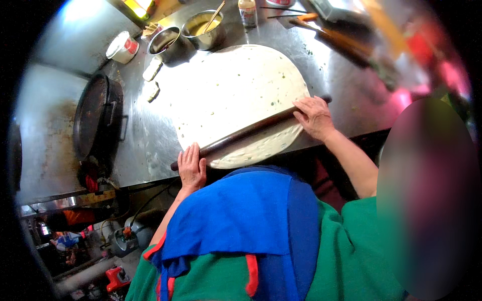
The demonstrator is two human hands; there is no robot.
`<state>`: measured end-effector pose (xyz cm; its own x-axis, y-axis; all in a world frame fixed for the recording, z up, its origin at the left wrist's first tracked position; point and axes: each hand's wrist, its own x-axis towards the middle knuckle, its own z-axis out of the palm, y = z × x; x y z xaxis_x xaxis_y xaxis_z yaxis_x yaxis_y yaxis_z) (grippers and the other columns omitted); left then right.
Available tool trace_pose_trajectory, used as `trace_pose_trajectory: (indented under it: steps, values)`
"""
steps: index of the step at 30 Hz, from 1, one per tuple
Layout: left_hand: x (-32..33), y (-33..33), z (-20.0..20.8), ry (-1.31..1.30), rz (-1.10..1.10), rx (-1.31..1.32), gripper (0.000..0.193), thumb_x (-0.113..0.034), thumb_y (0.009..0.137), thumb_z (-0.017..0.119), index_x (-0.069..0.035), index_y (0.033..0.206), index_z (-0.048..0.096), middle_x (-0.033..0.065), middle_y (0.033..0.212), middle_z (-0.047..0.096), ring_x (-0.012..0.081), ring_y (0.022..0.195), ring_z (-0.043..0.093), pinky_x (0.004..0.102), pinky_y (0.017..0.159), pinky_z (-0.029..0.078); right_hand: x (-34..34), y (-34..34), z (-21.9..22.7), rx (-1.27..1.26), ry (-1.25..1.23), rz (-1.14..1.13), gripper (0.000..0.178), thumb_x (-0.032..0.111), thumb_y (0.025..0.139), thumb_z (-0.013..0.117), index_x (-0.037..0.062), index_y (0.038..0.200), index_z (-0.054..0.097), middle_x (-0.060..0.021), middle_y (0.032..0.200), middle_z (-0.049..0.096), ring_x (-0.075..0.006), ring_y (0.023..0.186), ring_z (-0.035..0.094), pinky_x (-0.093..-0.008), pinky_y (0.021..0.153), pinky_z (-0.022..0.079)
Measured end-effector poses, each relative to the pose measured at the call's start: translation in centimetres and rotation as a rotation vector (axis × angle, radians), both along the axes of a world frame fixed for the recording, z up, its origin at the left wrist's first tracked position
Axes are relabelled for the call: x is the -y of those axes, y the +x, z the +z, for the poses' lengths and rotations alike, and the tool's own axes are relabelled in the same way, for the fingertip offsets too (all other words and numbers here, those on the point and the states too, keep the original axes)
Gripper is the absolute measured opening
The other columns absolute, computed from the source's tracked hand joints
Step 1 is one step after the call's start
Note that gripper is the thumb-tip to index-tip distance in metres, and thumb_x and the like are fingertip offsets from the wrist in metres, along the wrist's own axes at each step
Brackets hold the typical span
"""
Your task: The person rolls out a large, thin sheet of dough on a metal countertop using a long rolling pin. They then transfer the dough onto a large, round, flat griddle to cook. The person uses a wooden spatula to flip the crepe and presses it down with their hands. They also handle smaller dough pieces and a plastic bag containing ingredients.
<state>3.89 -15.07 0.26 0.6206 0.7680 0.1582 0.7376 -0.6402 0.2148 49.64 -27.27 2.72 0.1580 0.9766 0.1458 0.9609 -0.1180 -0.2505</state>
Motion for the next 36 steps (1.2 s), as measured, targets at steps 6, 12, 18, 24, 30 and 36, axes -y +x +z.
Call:
trace_pose_trajectory:
  steps: [6,12,18,24,30,36]
  values:
    - [-4.8,-0.6,0.0,0.136,0.154,-0.011,0.07,-0.046,0.105,0.046,0.0,0.156,0.037,0.0239,0.157,0.043,0.0409,0.148,0.037,0.0574,0.122,0.02,-4.4,2.3,-1.4,0.111,0.202,-0.057,0.049,0.04,0.106,0.048,0.0157,0.148,0.055,-0.0122,0.16,0.043,-0.0313,0.147,0.039,-0.0427,0.121,0.029]
    - [-1.2,-2.3,-0.3,0.06,-0.027,-0.042,0.076,-0.052,0.103,0.046,0.002,0.155,0.037,0.0261,0.157,0.042,0.042,0.15,0.034,0.0572,0.122,0.018,1.1,1.7,-1.4,0.117,0.001,0.016,0.051,0.04,0.103,0.056,0.014,0.146,0.054,-0.0134,0.155,0.048,-0.0343,0.145,0.042,-0.0485,0.119,0.032]
    - [2.4,-4.0,-1.2,0.258,-0.114,0.093,0.059,-0.021,0.088,0.076,0.0,0.14,0.058,0.0163,0.134,0.062,0.0341,0.124,0.058,0.0498,0.109,0.04,7.4,1.8,-1.8,0.113,0.148,0.129,0.054,0.026,0.086,0.076,0.011,0.134,0.057,-0.0117,0.131,0.061,-0.0349,0.128,0.055,-0.0484,0.11,0.041]
    - [1.4,-4.8,0.1,0.148,-0.251,0.176,0.052,-0.005,0.075,0.074,-0.007,0.126,0.067,0.0109,0.111,0.064,0.0325,0.102,0.062,0.0442,0.092,0.049,9.6,2.8,-3.0,0.115,0.144,0.156,0.062,0.003,0.063,0.082,0.0072,0.121,0.059,-0.0149,0.115,0.061,-0.038,0.112,0.059,-0.0482,0.1,0.047]
    - [-4.1,-5.0,2.2,0.189,-0.216,0.234,0.051,0.003,0.07,0.067,-0.006,0.12,0.068,0.0133,0.109,0.064,0.0351,0.104,0.061,0.0461,0.092,0.049,8.1,-0.4,-0.6,0.107,0.201,0.158,0.052,0.009,0.066,0.082,0.0069,0.111,0.057,-0.0142,0.107,0.061,-0.0387,0.102,0.061,-0.0471,0.089,0.048]
    - [-8.0,-3.2,3.7,0.256,-0.198,0.156,0.055,-0.01,0.079,0.073,-0.002,0.132,0.061,0.0178,0.125,0.061,0.0359,0.116,0.058,0.0488,0.103,0.044,4.8,-2.4,-1.0,0.236,0.213,0.045,0.066,0.036,0.083,0.078,0.0065,0.137,0.055,-0.015,0.122,0.063,-0.0335,0.116,0.059,-0.045,0.103,0.046]
